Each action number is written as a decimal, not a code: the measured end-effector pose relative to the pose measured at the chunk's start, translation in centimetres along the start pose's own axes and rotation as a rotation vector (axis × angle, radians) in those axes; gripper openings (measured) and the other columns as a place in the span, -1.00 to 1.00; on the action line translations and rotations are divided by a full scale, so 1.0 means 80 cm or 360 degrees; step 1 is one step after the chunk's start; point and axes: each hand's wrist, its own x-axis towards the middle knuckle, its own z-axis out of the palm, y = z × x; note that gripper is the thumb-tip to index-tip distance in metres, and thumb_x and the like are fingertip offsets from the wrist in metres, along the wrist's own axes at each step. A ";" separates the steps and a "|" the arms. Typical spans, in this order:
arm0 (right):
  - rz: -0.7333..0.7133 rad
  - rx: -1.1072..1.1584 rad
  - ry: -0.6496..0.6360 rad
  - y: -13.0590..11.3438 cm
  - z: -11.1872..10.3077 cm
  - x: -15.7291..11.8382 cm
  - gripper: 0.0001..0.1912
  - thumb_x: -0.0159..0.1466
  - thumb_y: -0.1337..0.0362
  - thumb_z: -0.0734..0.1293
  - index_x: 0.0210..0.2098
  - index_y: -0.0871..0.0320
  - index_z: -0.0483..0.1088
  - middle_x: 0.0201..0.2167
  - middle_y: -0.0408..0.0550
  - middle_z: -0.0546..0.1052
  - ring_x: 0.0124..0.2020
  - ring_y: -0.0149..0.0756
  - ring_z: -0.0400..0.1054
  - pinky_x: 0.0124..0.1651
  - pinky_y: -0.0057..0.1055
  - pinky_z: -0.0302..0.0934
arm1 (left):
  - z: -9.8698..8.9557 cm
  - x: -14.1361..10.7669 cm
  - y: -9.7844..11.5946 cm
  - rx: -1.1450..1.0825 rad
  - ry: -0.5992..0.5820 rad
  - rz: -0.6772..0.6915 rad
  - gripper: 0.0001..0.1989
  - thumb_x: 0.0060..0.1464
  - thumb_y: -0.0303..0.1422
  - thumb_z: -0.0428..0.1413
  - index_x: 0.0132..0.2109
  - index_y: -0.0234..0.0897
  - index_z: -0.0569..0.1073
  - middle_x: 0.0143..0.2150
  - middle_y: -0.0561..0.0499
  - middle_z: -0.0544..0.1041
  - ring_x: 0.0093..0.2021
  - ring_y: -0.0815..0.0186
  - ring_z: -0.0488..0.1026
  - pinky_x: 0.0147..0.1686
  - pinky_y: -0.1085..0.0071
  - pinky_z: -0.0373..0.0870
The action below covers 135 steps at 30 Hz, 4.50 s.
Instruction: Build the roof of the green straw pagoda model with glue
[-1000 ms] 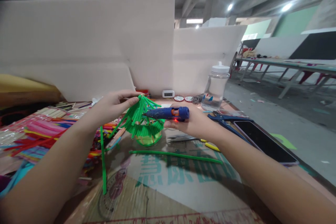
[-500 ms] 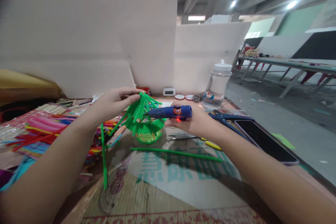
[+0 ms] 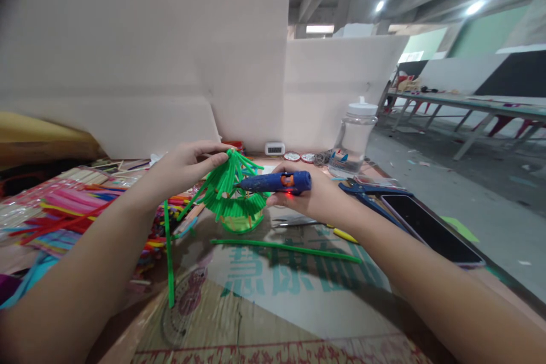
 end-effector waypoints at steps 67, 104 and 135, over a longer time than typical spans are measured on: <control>0.0048 -0.0148 0.0408 0.003 -0.007 0.002 -0.64 0.08 -0.05 0.43 -0.33 0.10 0.43 -0.45 -0.08 0.49 -0.41 -0.22 0.35 -0.40 -0.32 0.22 | 0.006 -0.002 -0.004 -0.0034 -0.0027 0.0271 -0.66 0.27 -0.13 0.02 0.04 -0.16 0.54 -0.01 0.00 0.58 -0.03 0.23 0.50 -0.07 0.34 0.41; -0.0061 -0.0019 0.0293 -0.005 -0.025 -0.004 -0.61 0.30 -0.03 0.26 -0.38 0.14 0.52 -0.36 0.02 0.64 -0.22 -0.15 0.54 -0.12 -0.28 0.39 | 0.015 0.007 -0.011 -0.0059 0.0122 -0.0118 -0.63 0.17 -0.14 0.09 -0.03 -0.32 0.52 -0.14 -0.10 0.59 -0.18 0.21 0.50 -0.12 0.27 0.43; -0.0008 -0.0049 0.0286 -0.001 -0.027 -0.003 -0.63 0.29 -0.03 0.27 -0.38 0.11 0.52 -0.35 0.01 0.65 -0.23 -0.13 0.55 -0.14 -0.27 0.40 | 0.023 0.004 -0.006 0.0250 0.0188 0.0086 -0.47 0.13 0.03 0.08 0.07 -0.24 0.51 0.02 -0.12 0.56 -0.01 0.09 0.47 -0.01 0.21 0.38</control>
